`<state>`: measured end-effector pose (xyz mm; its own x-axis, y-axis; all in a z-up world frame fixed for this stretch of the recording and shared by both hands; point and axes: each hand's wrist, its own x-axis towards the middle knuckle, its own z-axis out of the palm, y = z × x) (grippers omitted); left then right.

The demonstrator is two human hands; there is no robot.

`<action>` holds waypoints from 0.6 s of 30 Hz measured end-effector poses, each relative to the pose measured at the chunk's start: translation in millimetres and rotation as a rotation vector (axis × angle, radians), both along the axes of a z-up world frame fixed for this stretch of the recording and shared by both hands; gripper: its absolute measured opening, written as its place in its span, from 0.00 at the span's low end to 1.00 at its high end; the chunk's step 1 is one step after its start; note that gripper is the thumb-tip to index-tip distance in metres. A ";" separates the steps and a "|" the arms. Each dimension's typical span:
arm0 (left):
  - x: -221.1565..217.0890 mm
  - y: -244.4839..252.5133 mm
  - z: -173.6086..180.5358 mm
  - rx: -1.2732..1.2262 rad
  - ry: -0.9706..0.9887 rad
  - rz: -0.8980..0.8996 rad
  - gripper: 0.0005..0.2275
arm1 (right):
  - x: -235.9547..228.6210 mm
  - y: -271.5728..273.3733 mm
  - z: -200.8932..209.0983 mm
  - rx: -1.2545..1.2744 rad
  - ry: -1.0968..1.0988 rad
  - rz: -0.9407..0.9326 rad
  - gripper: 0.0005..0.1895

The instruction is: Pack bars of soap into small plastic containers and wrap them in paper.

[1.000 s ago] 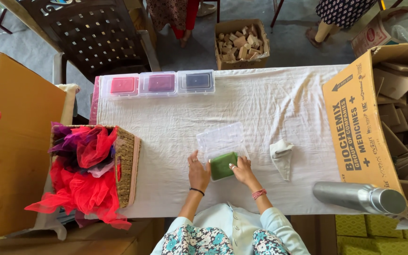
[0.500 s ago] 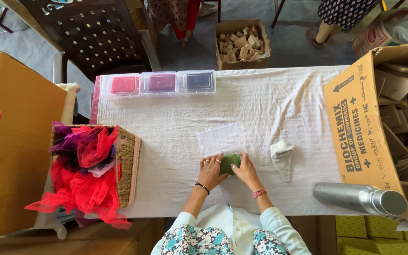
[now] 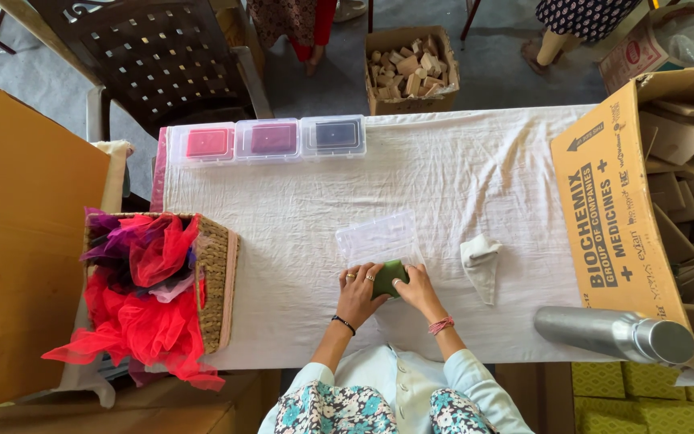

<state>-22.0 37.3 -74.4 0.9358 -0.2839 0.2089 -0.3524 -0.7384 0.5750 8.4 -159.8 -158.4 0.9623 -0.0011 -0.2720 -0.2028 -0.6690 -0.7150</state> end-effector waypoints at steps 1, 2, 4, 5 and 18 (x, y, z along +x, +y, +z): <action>0.0 0.5 0.9 -0.005 0.002 0.000 0.36 | -1.1 0.9 3.4 -0.004 -0.013 -0.001 0.28; -0.4 0.5 1.8 -0.012 0.004 0.000 0.35 | -2.7 1.2 6.8 -0.008 -0.025 -0.002 0.29; -1.5 1.7 -0.3 -0.025 -0.005 -0.001 0.35 | -5.9 5.8 32.1 -0.031 -0.014 -0.016 0.28; -1.4 2.0 -1.3 -0.038 -0.014 -0.005 0.36 | -7.1 7.7 44.8 -0.052 -0.004 -0.031 0.27; -0.8 1.3 -12.6 0.023 0.039 -0.007 0.37 | -6.1 2.2 32.7 0.056 -0.031 -0.037 0.22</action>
<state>-22.8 38.6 -87.0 0.9411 -0.2949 0.1656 -0.3353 -0.7490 0.5715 2.3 -157.6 -125.6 0.9699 -0.0229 -0.2425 -0.2040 -0.6204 -0.7573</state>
